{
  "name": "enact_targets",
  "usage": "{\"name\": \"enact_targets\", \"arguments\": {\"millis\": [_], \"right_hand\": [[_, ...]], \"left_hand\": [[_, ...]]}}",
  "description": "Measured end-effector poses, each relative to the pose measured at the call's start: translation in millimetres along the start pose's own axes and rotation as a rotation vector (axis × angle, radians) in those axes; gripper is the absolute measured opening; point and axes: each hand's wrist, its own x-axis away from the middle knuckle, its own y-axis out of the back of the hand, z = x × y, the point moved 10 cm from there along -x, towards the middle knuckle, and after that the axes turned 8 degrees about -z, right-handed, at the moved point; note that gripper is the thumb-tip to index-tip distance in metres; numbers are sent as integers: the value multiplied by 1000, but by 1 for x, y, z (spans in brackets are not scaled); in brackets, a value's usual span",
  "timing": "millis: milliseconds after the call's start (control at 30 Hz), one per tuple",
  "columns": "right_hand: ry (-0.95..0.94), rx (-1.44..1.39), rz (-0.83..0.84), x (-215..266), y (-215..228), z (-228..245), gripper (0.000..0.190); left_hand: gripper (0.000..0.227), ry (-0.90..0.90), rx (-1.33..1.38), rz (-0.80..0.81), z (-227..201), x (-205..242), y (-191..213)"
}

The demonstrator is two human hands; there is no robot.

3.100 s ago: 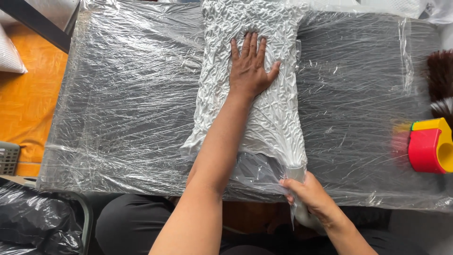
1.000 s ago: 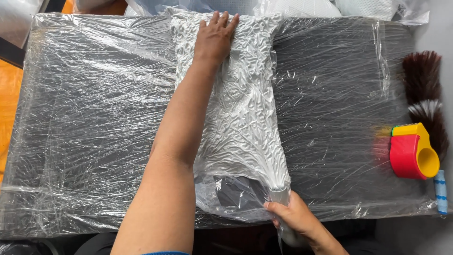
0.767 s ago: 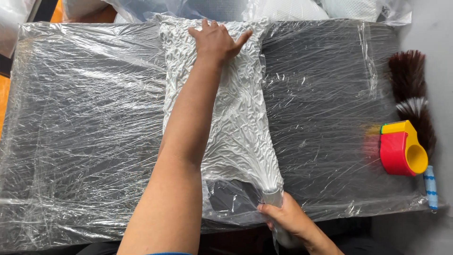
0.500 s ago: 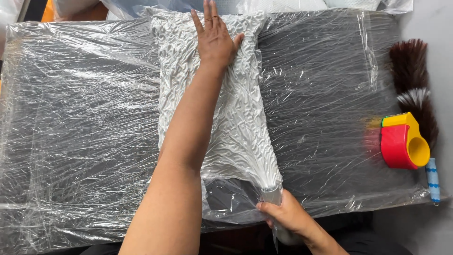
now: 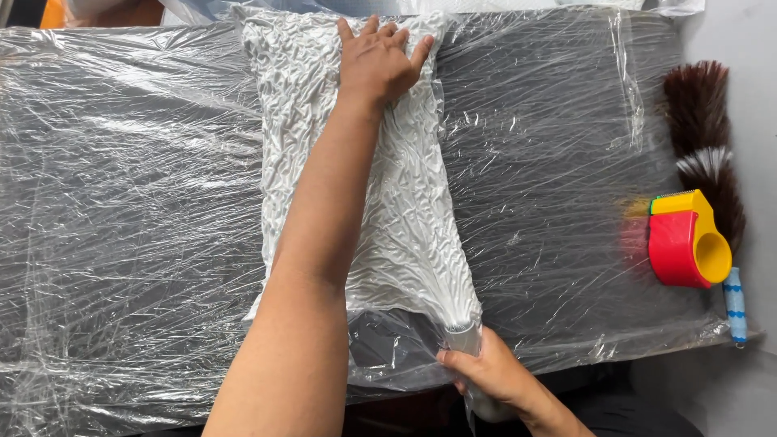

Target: Compressing a pillow using a vacuum cleaner and sealing it in a plastic bag with tape for packaging.

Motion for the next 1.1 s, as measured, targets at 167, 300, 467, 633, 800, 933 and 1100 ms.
{"name": "enact_targets", "arguments": {"millis": [167, 300, 467, 633, 800, 933, 1100], "right_hand": [[3, -25, 2, -3, 1, -2, 8], [-68, -110, -47, 1, 1, -1, 18], [-28, -71, -35, 9, -5, 17, 13], [-28, -54, -48, 10, -7, 15, 12], [-35, -68, -75, 11, -5, 14, 16], [-22, -54, -59, 7, -4, 14, 13], [2, -75, -48, 13, -10, 26, 28]], "left_hand": [[88, 225, 433, 288, 29, -4, -1], [64, 305, 1463, -349, 107, -10, 15], [51, 188, 330, -125, 98, 93, 120], [70, 248, 264, 138, 122, 147, 75], [61, 236, 241, -62, 125, 151, 83], [59, 217, 231, -191, 131, 153, 83], [58, 127, -57, -305, 122, 152, 96]]}}
